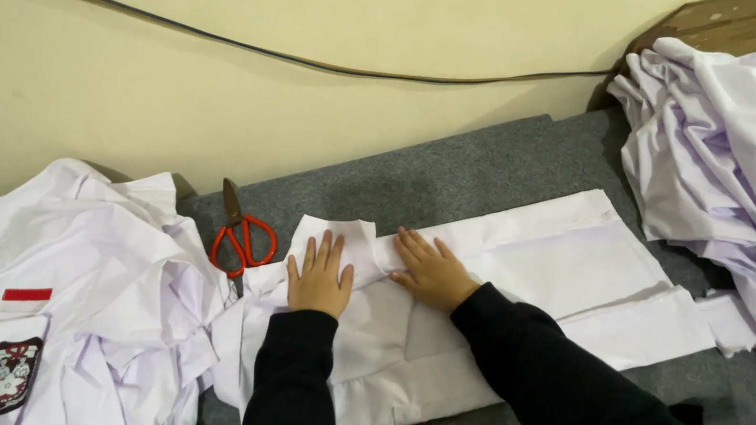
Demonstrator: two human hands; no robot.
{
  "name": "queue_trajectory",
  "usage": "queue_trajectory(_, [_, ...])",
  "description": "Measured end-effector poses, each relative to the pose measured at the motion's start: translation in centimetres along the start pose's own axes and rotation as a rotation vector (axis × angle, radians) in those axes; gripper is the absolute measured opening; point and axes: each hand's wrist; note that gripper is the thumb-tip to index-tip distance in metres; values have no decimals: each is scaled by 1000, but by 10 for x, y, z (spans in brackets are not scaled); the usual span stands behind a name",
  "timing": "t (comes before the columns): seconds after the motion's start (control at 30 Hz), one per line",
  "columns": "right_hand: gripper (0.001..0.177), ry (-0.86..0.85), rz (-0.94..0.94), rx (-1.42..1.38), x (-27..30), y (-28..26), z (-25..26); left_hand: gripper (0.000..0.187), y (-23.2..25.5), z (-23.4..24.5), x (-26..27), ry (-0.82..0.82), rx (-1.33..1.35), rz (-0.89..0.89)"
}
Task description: Folding white school uniforms and fabric components on a work table in a garment factory.
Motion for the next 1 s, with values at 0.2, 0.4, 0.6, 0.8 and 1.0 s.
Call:
queue_trajectory(0.2, [56, 436, -47, 419, 46, 264, -35, 60, -1, -2, -6, -41, 5, 20])
queue_trajectory(0.4, [79, 18, -637, 134, 82, 295, -17, 60, -1, -6, -6, -39, 22, 30])
queue_trajectory(0.6, [79, 36, -651, 114, 81, 291, -17, 62, -19, -9, -26, -104, 170, -4])
queue_trajectory(0.8, [78, 85, -638, 160, 84, 282, -13, 42, -74, -18, -103, 234, 404, 156])
queue_trajectory(1.0, [76, 63, -656, 128, 85, 278, -9, 42, -71, 1, -92, 192, 271, 335])
Point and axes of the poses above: each hand's wrist, its own x-axis away from the middle knuckle, its own z-axis out of the back of the hand, y = z × x, and after that the axes turned 8 degrees about -y, right-handed
